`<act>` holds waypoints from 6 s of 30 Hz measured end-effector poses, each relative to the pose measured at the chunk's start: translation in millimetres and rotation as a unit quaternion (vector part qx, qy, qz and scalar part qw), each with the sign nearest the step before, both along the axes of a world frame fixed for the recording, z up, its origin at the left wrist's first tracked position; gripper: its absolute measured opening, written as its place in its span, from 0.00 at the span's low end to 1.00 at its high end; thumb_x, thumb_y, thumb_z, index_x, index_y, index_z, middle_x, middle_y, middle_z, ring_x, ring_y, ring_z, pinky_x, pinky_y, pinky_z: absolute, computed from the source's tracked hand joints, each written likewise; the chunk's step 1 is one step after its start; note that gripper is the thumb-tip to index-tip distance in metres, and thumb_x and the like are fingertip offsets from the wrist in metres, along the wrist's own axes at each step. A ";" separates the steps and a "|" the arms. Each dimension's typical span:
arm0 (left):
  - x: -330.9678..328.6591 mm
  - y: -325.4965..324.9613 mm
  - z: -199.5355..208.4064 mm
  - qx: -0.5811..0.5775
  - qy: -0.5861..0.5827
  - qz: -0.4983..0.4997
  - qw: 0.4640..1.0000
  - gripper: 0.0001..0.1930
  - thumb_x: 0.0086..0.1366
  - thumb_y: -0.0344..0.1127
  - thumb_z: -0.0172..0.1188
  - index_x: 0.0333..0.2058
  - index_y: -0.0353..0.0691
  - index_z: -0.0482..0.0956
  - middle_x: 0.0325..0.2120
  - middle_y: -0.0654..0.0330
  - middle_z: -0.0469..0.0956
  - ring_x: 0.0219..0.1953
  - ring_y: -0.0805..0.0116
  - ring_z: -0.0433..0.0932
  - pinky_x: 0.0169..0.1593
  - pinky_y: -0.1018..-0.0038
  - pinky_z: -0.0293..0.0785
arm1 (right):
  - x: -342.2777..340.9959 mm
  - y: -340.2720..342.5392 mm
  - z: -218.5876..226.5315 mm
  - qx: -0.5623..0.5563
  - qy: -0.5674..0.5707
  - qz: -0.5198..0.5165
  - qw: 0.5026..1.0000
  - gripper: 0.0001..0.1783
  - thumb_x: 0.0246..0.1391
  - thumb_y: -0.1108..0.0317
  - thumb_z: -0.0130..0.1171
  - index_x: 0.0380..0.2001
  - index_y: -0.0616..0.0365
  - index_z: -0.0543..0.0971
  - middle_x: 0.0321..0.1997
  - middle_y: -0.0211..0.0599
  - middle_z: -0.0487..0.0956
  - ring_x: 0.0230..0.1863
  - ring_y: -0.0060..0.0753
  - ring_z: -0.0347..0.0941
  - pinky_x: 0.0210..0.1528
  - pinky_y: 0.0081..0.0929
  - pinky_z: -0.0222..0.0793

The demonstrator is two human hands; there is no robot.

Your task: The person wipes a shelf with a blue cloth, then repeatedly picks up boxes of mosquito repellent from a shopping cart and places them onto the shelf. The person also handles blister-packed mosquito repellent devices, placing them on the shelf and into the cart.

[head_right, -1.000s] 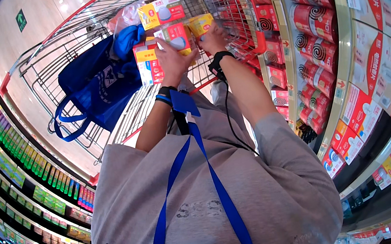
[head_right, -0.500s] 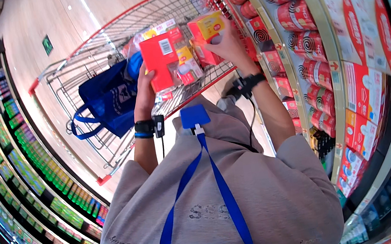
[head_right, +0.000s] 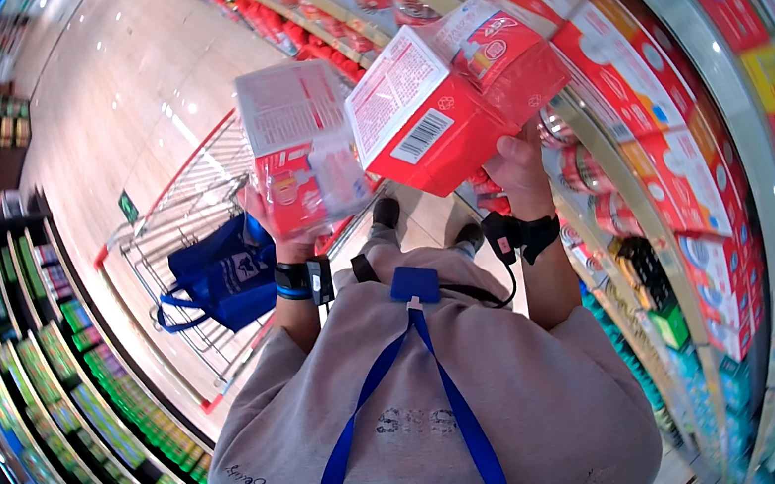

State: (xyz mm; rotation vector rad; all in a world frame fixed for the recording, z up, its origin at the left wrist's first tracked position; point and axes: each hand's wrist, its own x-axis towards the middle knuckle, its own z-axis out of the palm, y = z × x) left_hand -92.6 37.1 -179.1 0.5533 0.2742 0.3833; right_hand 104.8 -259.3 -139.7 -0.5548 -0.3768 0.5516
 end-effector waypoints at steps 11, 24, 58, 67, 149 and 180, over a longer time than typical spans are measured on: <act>62.0 -43.6 7.1 0.156 -0.164 -0.127 0.966 0.59 0.46 0.60 0.82 0.70 0.38 0.59 0.66 0.53 0.67 0.67 0.50 0.69 0.67 0.50 0.71 | -45.4 -96.1 9.7 -0.271 -0.085 -0.096 0.954 0.26 0.41 0.67 0.78 0.47 0.58 0.82 0.47 0.37 0.84 0.46 0.32 0.80 0.44 0.34 0.78; 148.7 -14.8 65.7 0.505 -0.072 -0.345 0.788 0.41 0.58 0.50 0.74 0.65 0.37 0.69 0.59 0.56 0.75 0.62 0.61 0.71 0.65 0.60 0.68 | -65.3 -104.9 66.1 0.006 -0.301 -0.178 0.937 0.45 0.53 0.58 0.72 0.70 0.55 0.63 0.72 0.41 0.66 0.71 0.50 0.61 0.71 0.53 0.60; 299.5 -170.8 383.6 0.833 -0.387 0.215 0.332 0.56 0.38 0.32 0.84 0.69 0.66 0.68 0.61 0.60 0.72 0.63 0.51 0.68 0.60 0.60 0.76 | 3.9 -198.8 316.4 -0.683 -0.455 -0.561 0.111 0.52 0.39 0.62 0.80 0.69 0.27 0.69 0.71 0.33 0.68 0.71 0.45 0.61 0.68 0.46 0.67; 325.6 -175.1 388.8 0.839 -0.362 0.148 0.378 0.53 0.38 0.35 0.83 0.67 0.59 0.70 0.61 0.62 0.72 0.63 0.54 0.68 0.62 0.60 0.74 | 17.4 -200.4 315.6 -0.674 -0.472 -0.558 0.103 0.39 0.55 0.66 0.69 0.69 0.28 0.70 0.63 0.31 0.73 0.67 0.42 0.64 0.61 0.43 0.65; 1.7 101.5 -253.9 0.385 0.613 -0.279 0.631 0.65 0.45 0.57 0.77 0.72 0.35 0.45 0.60 0.23 0.60 0.60 0.26 0.70 0.57 0.48 0.76 | -49.0 302.7 -413.3 -0.883 -0.235 0.257 0.315 0.80 0.43 0.43 0.78 0.77 0.41 0.23 0.77 0.70 0.49 0.78 0.67 0.49 0.74 0.67 0.51; 25.7 -68.4 -20.9 -0.215 -0.225 -0.185 0.932 0.47 0.63 0.74 0.49 0.73 0.50 0.61 0.71 0.55 0.64 0.70 0.50 0.65 0.70 0.42 0.60 | -48.5 -59.4 -8.3 0.046 0.082 -0.005 0.996 0.33 0.68 0.46 0.53 0.66 0.60 0.70 0.66 0.44 0.76 0.62 0.46 0.76 0.63 0.50 0.72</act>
